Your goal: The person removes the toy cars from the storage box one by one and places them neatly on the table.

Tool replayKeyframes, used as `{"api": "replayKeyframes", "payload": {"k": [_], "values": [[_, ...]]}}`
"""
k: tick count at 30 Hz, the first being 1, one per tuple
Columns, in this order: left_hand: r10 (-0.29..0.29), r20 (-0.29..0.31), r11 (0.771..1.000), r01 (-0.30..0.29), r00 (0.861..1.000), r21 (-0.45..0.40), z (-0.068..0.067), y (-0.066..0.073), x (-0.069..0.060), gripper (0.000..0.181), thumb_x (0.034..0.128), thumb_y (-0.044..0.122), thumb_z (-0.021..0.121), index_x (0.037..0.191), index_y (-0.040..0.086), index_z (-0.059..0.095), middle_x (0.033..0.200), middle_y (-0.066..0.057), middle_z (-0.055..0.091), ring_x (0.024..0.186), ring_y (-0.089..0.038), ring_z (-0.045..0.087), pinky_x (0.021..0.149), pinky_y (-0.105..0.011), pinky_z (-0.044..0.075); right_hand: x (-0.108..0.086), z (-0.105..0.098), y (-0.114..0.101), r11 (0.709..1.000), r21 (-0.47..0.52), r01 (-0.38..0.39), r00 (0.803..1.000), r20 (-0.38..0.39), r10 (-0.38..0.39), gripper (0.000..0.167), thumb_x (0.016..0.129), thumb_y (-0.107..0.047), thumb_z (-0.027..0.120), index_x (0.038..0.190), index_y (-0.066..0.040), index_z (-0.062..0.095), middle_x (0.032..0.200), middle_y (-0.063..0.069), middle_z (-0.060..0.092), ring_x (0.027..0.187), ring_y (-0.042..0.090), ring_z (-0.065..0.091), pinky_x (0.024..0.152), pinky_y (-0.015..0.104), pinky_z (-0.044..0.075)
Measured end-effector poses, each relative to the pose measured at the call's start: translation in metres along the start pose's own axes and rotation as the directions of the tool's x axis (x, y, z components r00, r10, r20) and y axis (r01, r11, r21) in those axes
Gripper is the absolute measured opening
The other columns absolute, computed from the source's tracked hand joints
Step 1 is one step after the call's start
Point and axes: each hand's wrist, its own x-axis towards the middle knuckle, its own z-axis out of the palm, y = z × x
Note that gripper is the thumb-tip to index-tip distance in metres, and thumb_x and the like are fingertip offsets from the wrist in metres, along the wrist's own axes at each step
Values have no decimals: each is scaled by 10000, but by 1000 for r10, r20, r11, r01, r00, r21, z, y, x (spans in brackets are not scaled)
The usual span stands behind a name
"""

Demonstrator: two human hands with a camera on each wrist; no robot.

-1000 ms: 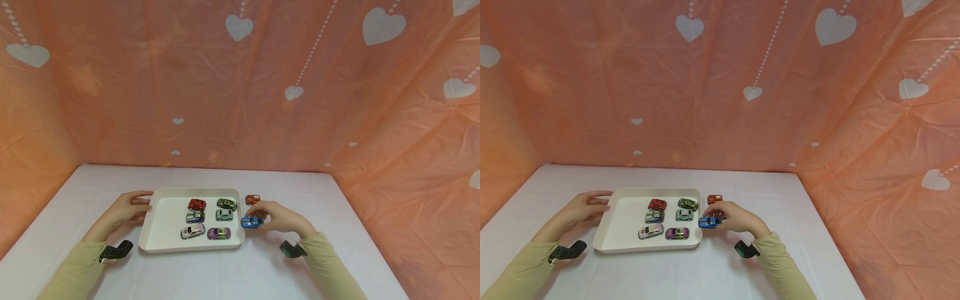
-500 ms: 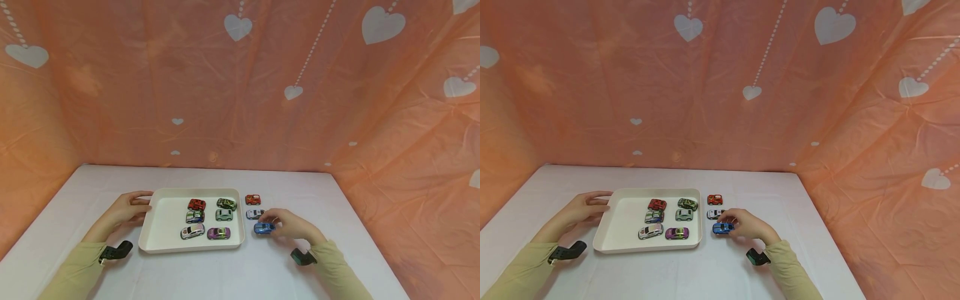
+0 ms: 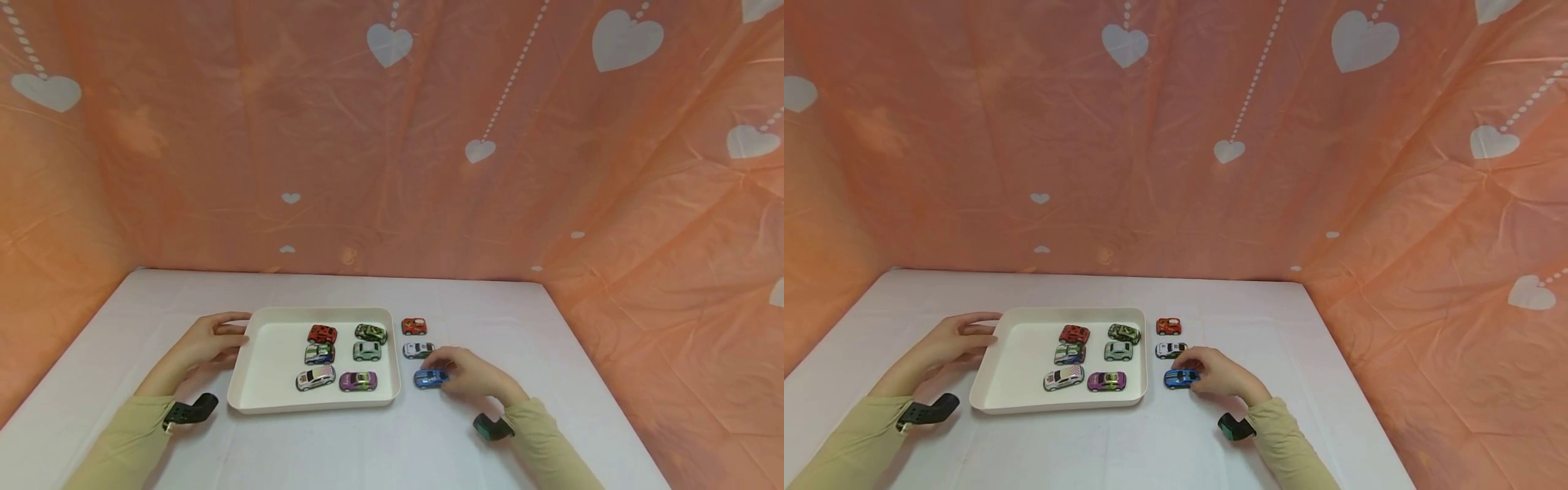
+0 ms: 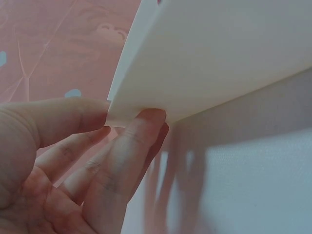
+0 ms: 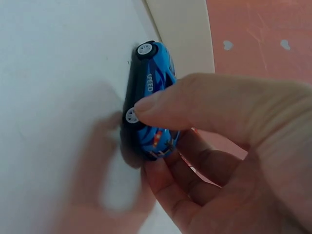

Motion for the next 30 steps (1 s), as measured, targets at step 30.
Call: {"api": "replayKeyframes", "payload": {"k": [30], "values": [[-1, -4, 1000, 1, 1000, 18, 1, 3, 0, 604, 886, 80, 665, 1399, -77, 386, 1252, -317, 540, 851, -175, 653, 631, -315, 547, 5, 5, -1, 1000, 12, -4, 1000, -2, 4, 407, 751, 50, 700, 1124, -104, 650, 1099, -23, 620, 1008, 169, 553, 917, 362, 462]]}}
